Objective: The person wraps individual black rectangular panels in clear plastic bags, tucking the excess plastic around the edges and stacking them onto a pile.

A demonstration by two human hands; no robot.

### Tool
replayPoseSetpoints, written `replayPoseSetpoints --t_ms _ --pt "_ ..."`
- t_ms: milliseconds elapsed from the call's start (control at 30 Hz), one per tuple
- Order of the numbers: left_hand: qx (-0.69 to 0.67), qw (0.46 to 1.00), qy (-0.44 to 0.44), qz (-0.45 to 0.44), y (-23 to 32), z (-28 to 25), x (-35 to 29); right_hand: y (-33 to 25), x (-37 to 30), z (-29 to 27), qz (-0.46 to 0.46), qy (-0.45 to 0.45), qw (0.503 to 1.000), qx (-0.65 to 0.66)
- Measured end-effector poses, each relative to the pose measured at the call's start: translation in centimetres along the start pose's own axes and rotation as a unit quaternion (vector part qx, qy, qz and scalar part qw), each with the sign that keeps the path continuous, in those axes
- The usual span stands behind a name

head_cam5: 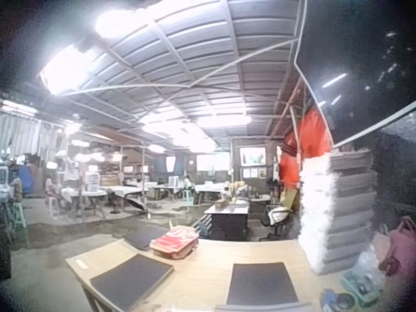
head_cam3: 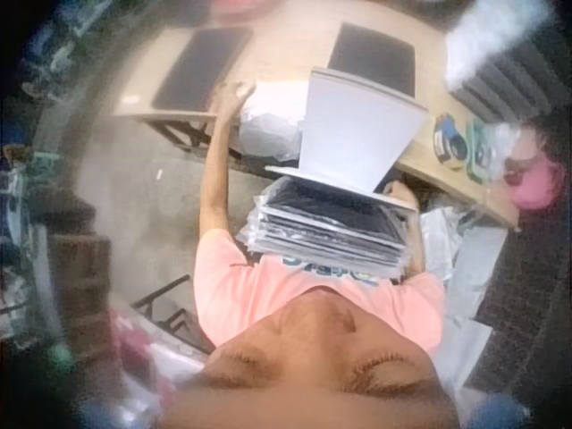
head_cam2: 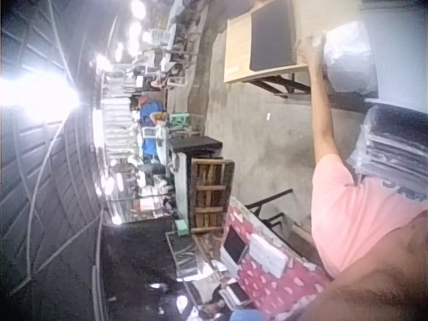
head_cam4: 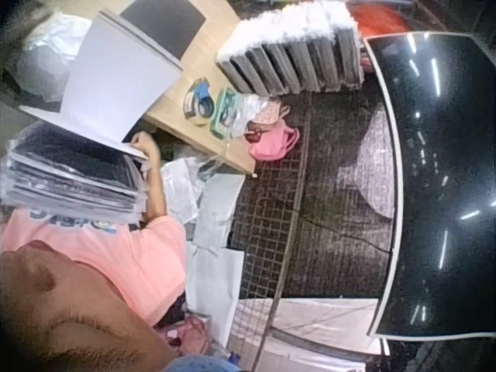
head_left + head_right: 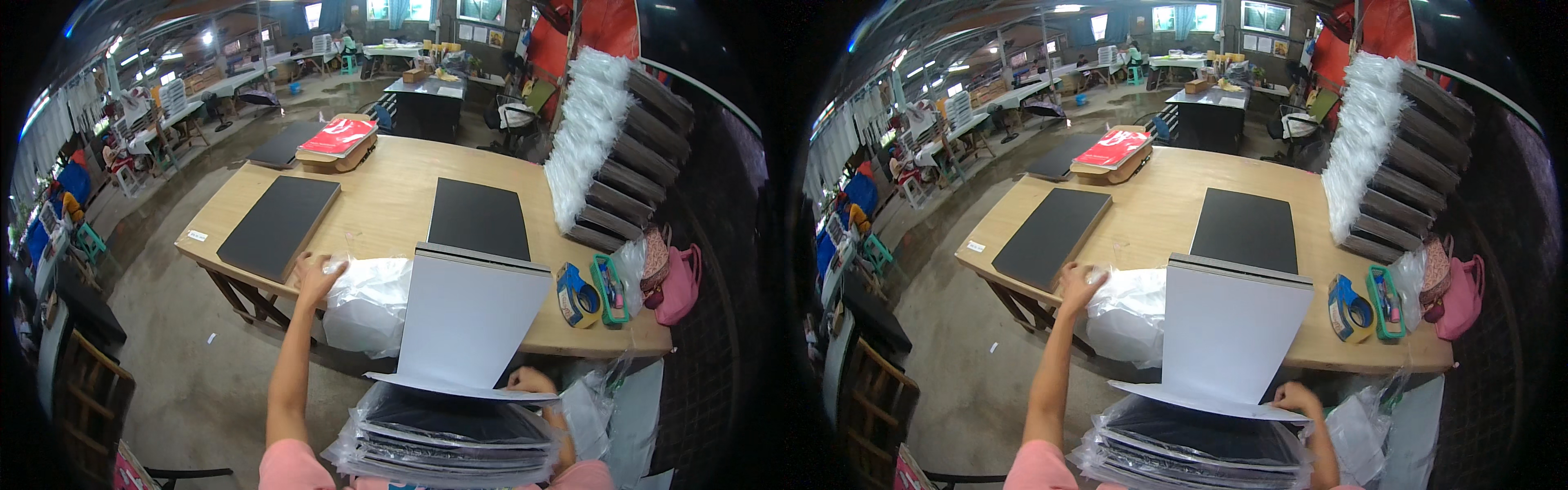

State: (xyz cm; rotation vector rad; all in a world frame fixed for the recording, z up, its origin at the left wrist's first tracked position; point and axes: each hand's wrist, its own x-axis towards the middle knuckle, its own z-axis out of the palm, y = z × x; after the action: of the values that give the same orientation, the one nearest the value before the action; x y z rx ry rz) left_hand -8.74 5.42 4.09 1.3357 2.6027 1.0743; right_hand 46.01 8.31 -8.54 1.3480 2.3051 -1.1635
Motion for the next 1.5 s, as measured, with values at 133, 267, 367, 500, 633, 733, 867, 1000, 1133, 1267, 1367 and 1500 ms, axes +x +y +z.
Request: replayPoseSetpoints --t_ms 133,267,367,500,633,733,867,1000,1133,1267,1367,1500 --pt "-0.112 0.981 -0.112 0.112 2.7 -1.4 2.4 -16.0 -5.7 -12.5 -0.226 0.007 0.972 -0.062" --pt "-0.449 0.868 -0.181 0.112 5.5 -2.3 1.5 -29.3 -2.2 -16.7 -0.42 0.177 0.889 0.05" --pt "-0.514 0.837 -0.162 0.099 6.3 -1.8 0.6 -35.6 5.4 -17.8 -0.47 0.215 0.847 -0.123" --pt "-0.483 0.86 -0.115 0.118 6.2 -1.8 0.2 -40.5 12.6 -16.9 -0.335 0.143 0.903 -0.23" --pt "-0.476 0.867 -0.109 0.093 5.5 -1.8 -0.1 -41.8 13.1 -16.9 -0.28 0.271 0.88 -0.272" --pt "-0.413 0.892 -0.118 0.143 4.1 -0.6 0.6 -41.3 13.5 -17.2 -0.302 0.3 0.858 -0.287" --pt "-0.515 0.739 -0.431 0.061 2.5 2.1 0.8 -41.0 14.9 -15.7 -0.422 0.263 0.817 -0.29" --pt "-0.281 0.639 -0.694 0.178 4.3 -4.7 -2.4 -41.5 10.8 -14.1 -0.457 -0.13 0.822 -0.313" --pt "-0.494 0.583 -0.557 0.326 3.1 -11.1 -5.5 -37.4 4.6 -13.1 -0.337 -0.652 0.679 0.0" --pt "-0.522 0.626 -0.538 0.217 2.8 -9.2 -6.6 -31.1 -1.5 -16.7 -0.592 -0.53 0.592 0.137" --pt "-0.5 0.615 -0.535 0.292 5.3 -7.8 -8.1 -23.2 -1.9 -17.3 -0.509 -0.417 0.658 0.366" --pt "-0.826 0.237 -0.481 0.172 11.1 -7.1 -10.6 -15.5 -1.7 -10.9 -0.496 -0.331 0.682 0.424"
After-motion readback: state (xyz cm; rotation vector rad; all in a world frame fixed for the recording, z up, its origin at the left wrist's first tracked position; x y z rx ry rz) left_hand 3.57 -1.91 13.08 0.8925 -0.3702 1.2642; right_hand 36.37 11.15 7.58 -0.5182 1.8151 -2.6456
